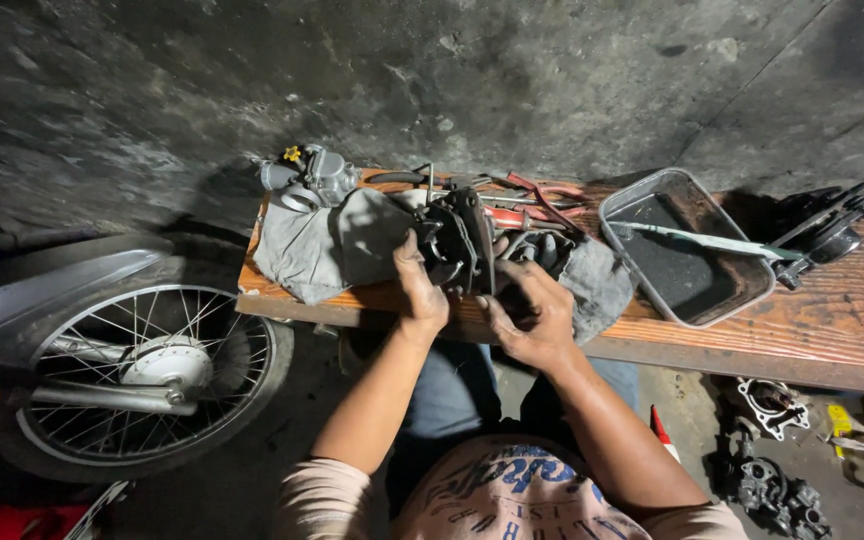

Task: The person cleans and reassembles motorcycle engine components by hand using a cloth and small metal parts.

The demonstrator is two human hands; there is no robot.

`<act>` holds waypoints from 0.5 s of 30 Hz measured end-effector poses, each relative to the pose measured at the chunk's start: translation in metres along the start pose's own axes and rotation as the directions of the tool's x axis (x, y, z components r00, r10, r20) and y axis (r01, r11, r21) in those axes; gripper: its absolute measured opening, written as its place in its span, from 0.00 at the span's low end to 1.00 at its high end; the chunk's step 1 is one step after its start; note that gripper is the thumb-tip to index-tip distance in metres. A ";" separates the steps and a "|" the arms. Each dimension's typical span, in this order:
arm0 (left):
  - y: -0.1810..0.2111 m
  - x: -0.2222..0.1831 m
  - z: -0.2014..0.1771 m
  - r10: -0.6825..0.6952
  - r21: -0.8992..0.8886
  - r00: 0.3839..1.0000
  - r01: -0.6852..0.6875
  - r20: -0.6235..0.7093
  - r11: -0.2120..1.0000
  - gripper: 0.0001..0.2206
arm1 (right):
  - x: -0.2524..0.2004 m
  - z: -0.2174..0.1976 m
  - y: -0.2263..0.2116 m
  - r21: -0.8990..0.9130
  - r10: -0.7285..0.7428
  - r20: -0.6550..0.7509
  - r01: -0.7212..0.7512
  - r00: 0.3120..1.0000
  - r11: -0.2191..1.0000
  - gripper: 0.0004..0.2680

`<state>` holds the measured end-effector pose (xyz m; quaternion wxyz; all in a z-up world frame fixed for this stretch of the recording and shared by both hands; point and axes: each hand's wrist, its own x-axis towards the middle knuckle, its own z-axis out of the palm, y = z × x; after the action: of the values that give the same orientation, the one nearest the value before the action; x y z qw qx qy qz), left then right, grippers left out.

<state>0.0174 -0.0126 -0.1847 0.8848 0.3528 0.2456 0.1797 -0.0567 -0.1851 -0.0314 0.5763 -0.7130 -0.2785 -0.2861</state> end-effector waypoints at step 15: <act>0.011 -0.026 0.024 0.007 -0.039 0.995 -0.004 0.095 0.999 0.18 | 0.001 0.004 0.000 0.009 0.069 -0.045 -0.069 0.997 0.998 0.04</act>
<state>0.0081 -0.0308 -0.1535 0.9017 0.3444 0.1988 0.1699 -0.0553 -0.1808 -0.0317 0.5944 -0.7136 -0.2417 -0.2809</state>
